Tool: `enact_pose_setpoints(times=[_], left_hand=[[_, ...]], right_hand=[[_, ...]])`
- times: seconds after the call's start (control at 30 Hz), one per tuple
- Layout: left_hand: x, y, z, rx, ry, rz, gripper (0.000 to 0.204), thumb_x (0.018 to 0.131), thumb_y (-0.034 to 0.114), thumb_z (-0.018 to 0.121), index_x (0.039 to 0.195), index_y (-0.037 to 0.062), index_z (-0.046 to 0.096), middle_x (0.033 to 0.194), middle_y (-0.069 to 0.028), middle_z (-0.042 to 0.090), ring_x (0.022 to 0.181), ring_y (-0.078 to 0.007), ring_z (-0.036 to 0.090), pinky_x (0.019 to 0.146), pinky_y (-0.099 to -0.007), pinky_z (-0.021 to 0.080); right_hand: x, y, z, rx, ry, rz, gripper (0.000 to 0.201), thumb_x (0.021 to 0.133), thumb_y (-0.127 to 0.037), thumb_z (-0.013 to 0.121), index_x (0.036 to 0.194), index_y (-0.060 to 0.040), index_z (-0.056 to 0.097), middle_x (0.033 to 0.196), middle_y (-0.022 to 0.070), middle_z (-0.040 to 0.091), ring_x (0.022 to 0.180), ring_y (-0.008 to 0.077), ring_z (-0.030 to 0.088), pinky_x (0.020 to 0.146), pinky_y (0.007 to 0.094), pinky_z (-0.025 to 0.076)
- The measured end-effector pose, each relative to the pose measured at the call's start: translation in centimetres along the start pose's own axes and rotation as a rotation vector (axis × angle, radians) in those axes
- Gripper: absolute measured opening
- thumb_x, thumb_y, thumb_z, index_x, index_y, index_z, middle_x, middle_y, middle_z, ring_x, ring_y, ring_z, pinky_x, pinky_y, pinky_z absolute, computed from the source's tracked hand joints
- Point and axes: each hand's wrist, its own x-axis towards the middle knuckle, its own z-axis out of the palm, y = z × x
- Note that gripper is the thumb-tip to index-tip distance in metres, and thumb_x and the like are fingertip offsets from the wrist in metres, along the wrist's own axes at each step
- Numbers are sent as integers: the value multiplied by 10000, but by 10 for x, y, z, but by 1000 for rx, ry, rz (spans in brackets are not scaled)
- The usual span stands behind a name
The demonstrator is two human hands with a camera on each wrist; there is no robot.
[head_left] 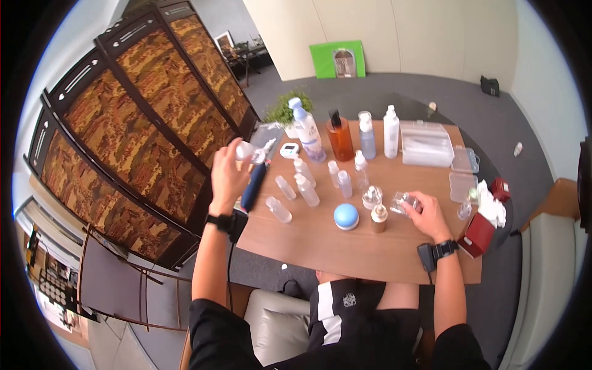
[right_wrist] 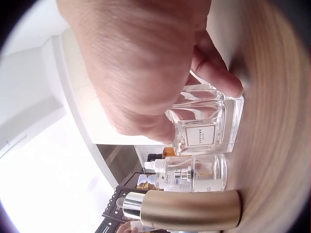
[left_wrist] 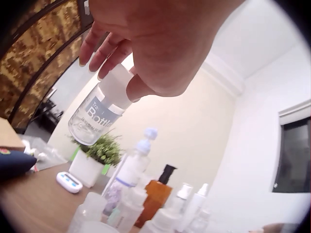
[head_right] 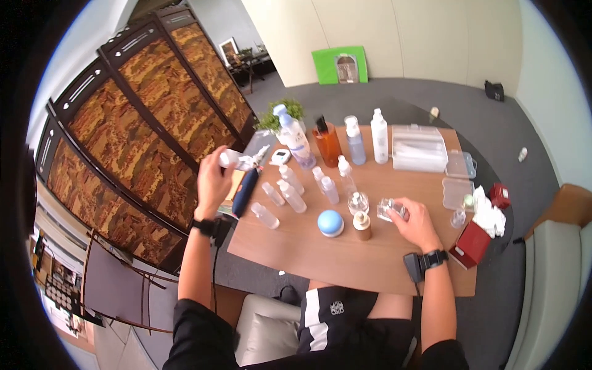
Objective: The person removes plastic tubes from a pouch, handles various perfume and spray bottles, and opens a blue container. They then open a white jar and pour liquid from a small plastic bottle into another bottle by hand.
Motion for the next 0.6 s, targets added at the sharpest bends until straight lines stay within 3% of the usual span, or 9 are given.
enact_pose_setpoints(times=[0.07, 0.17, 0.4, 0.6], left_hand=[[-21, 24, -31, -98, 31, 36, 511, 913, 91, 757, 1407, 49, 630, 1112, -194, 675, 1071, -390, 643, 939, -462, 527], [-61, 64, -57, -146, 62, 123, 504, 913, 32, 749, 1406, 23, 643, 1133, -188, 695, 1006, -347, 681, 892, -420, 542], [-155, 100, 14, -346, -109, -23, 548, 899, 52, 767, 1424, 3, 618, 1142, -211, 660, 1051, -391, 637, 919, -461, 523], [-166, 112, 47, -432, -195, -90, 593, 916, 29, 735, 1482, 21, 557, 1245, -215, 640, 1117, -409, 638, 969, -478, 524]], right_hand=[[-1, -1, 1, -16, -5, -13, 320, 920, -227, 801, 1101, 31, 742, 701, 153, 660, 550, 198, 574, 556, 359, 478], [-1, -2, 1, -18, -9, 11, 332, 924, -231, 799, 1113, 35, 737, 697, 146, 651, 554, 186, 571, 550, 355, 467], [-2, 7, 4, 33, -29, 52, 352, 941, -245, 789, 1132, 47, 739, 619, 94, 608, 523, 140, 530, 515, 329, 421], [0, 15, 5, 68, -31, 60, 361, 952, -258, 777, 1144, 45, 738, 591, 79, 595, 520, 127, 531, 517, 319, 421]])
